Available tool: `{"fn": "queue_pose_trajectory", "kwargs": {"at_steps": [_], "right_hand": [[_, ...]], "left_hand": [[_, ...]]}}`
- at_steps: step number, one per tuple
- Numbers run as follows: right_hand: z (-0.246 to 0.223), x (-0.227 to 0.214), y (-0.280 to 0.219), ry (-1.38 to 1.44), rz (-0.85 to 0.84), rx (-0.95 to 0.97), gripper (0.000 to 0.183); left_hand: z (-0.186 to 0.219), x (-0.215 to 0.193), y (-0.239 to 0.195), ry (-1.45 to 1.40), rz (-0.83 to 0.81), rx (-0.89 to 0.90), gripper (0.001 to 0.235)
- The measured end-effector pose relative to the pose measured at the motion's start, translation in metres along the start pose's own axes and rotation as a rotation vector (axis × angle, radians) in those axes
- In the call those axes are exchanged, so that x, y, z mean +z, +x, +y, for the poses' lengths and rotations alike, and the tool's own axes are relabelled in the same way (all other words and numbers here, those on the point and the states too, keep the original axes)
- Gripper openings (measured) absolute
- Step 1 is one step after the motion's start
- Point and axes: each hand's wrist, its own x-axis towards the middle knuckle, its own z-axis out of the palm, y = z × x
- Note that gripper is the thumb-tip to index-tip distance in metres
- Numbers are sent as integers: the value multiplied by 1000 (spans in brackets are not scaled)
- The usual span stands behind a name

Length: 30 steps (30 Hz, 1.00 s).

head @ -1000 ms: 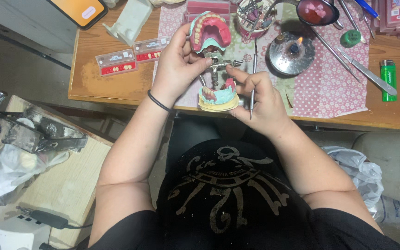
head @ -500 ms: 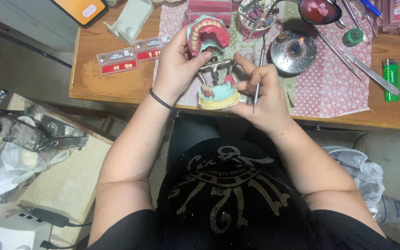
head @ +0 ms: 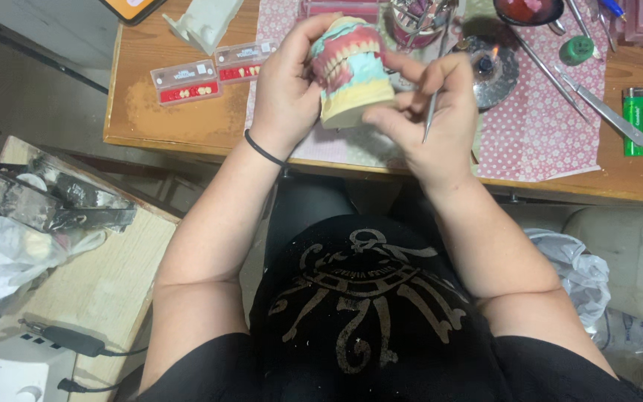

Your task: The person holds a dental mold with wax and uses a metal tool to scrape and shape the material. They rotate the mold to access different areas and occasionally use their fingers to adjust the wax.

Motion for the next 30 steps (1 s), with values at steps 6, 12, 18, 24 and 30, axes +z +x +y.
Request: {"fn": "queue_pose_trajectory", "kwargs": {"at_steps": [6, 12, 18, 24, 30], "right_hand": [[-8, 5, 3, -67, 14, -28, 63], [-15, 12, 6, -116, 49, -45, 65], [-16, 13, 10, -187, 56, -98, 63], [-17, 14, 10, -184, 58, -102, 62], [-18, 17, 2, -154, 60, -49, 65]], "left_hand": [[-7, 4, 2, -29, 25, 19, 39], [-8, 7, 3, -76, 73, 35, 33], [-16, 11, 4, -187, 114, 11, 19], [-21, 13, 3, -214, 101, 32, 15], [-4, 6, 2, -118, 90, 65, 29]]}}
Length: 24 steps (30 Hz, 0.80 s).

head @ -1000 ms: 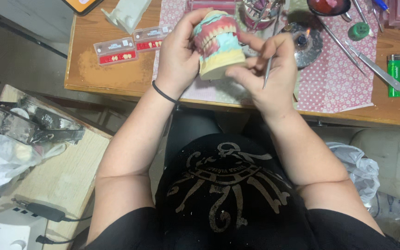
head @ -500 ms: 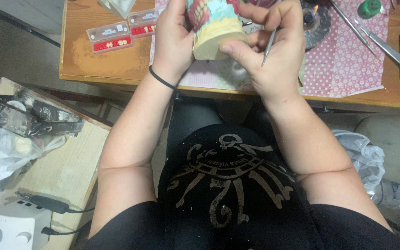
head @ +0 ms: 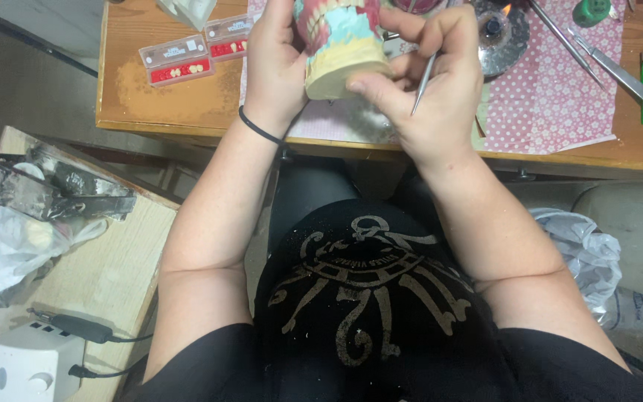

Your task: The person holds a dental mold with wax and uses a metal tool to scrape and shape the material. They rotate the mold to access different areas and occasionally use their fingers to adjust the wax.

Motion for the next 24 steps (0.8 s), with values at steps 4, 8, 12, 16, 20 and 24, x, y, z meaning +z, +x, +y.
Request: {"fn": "queue_pose_trajectory", "kwargs": {"at_steps": [4, 8, 12, 16, 20, 24], "right_hand": [[-2, 0, -6, -24, 19, 14, 66], [-5, 2, -13, -160, -1, -87, 67], [-12, 5, -16, -292, -45, -344, 61], [-5, 7, -25, -300, -63, -364, 62], [-2, 7, -30, -357, -75, -404, 59], [0, 10, -30, -392, -70, -441, 63]], "left_hand": [[-1, -2, -3, 5, 8, 15, 37], [-3, -2, -6, 33, 29, 8, 43], [-5, -1, -9, -114, 32, 34, 32], [9, 0, -7, -97, 92, -58, 22], [16, -3, -6, -143, 61, -59, 22], [19, -2, -6, -220, 58, -49, 19]]}}
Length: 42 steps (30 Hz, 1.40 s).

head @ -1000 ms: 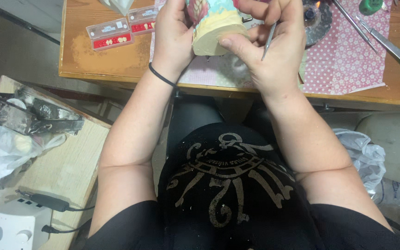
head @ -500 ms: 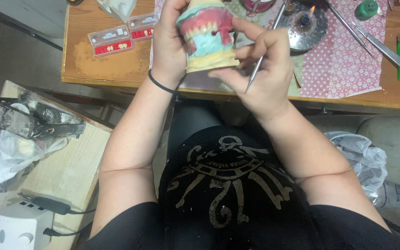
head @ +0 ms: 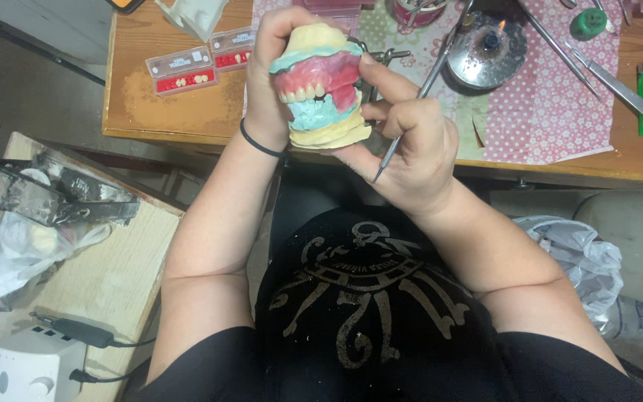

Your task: The person holds a dental mold with wax and uses a metal tool to scrape and shape the material. They rotate the mold to access different areas and occasionally use their fingers to adjust the wax.

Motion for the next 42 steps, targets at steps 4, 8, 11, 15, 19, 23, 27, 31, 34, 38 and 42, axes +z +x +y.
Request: {"fn": "queue_pose_trajectory", "kwargs": {"at_steps": [4, 8, 11, 15, 19, 23, 27, 31, 34, 38, 42], "right_hand": [[-1, 0, -3, -51, 2, 18, 64], [0, 0, -1, 20, -17, 25, 60], [0, 0, -1, 22, -15, 12, 59], [0, 0, 1, 45, -14, -1, 58], [3, -2, -5, 52, -29, 37, 61], [7, -4, -3, 97, -67, 15, 60], [24, -1, -26, -88, -109, 16, 66], [35, -3, -38, -32, -137, 59, 63], [39, -7, -46, -132, -169, 132, 60], [42, -16, -46, -149, -223, 90, 60], [54, -37, -35, -46, -291, -37, 60]], "left_hand": [[-2, 0, -1, 33, 11, 39, 24], [-6, 0, -3, 9, 19, 39, 27], [-3, 0, -3, -5, 14, 45, 26], [-1, 2, -4, -37, 32, 9, 27], [-8, 3, -6, -155, 37, -25, 25], [-19, -3, -5, -78, 60, 16, 24], [-27, -9, -2, 50, 10, 80, 44], [-19, -5, 5, 109, -89, 33, 43], [-21, 1, 11, 126, -134, -52, 39], [-22, 7, 19, 27, -224, -148, 45], [-34, 11, 26, -51, -266, -224, 48]]}}
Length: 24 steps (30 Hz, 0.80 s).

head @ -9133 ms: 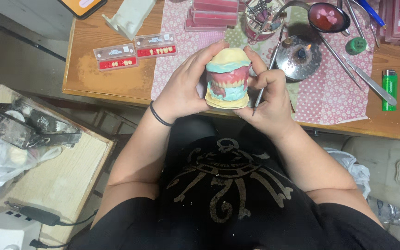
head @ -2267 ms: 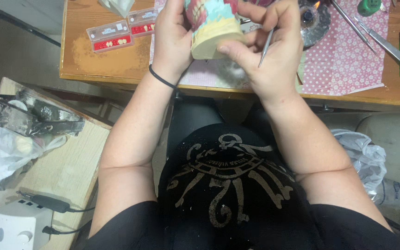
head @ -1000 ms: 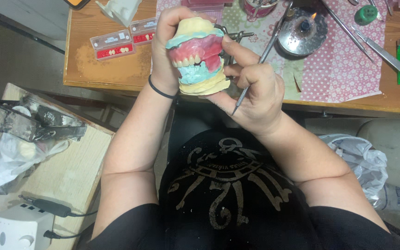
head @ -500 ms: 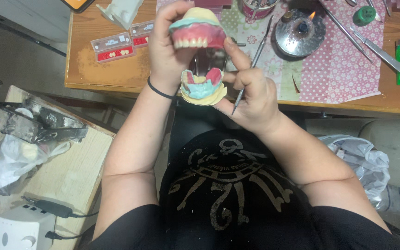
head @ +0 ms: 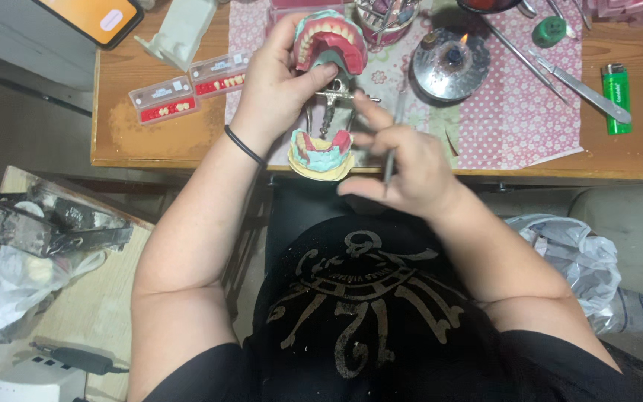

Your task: The person holds a dental mold with wax and uses a metal tool to scrape and shape the material. They rotate the mold to access different areas and occasionally use their fingers to adjust the wax.

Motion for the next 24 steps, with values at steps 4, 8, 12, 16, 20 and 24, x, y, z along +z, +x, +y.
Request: {"fn": "queue_pose_trajectory", "kwargs": {"at_steps": [4, 8, 12, 16, 20, 24], "right_hand": [[6, -38, -6, -39, 124, 19, 31], [20, -59, -23, 116, 460, 153, 46], [24, -63, -12, 375, 777, 559, 53], [36, -68, -13, 599, 864, 673, 46], [35, -70, -14, 675, 825, 705, 36], [34, -70, -14, 695, 804, 708, 32]], "left_hand": [[-9, -1, 5, -23, -42, 12, 48], [11, 6, 6, -109, -32, -133, 54], [14, 15, 9, -188, 79, -239, 56], [9, 18, 14, -47, 91, -169, 46], [2, 19, 16, -81, 4, -157, 46], [4, 24, 20, -2, -110, -170, 35]]}}
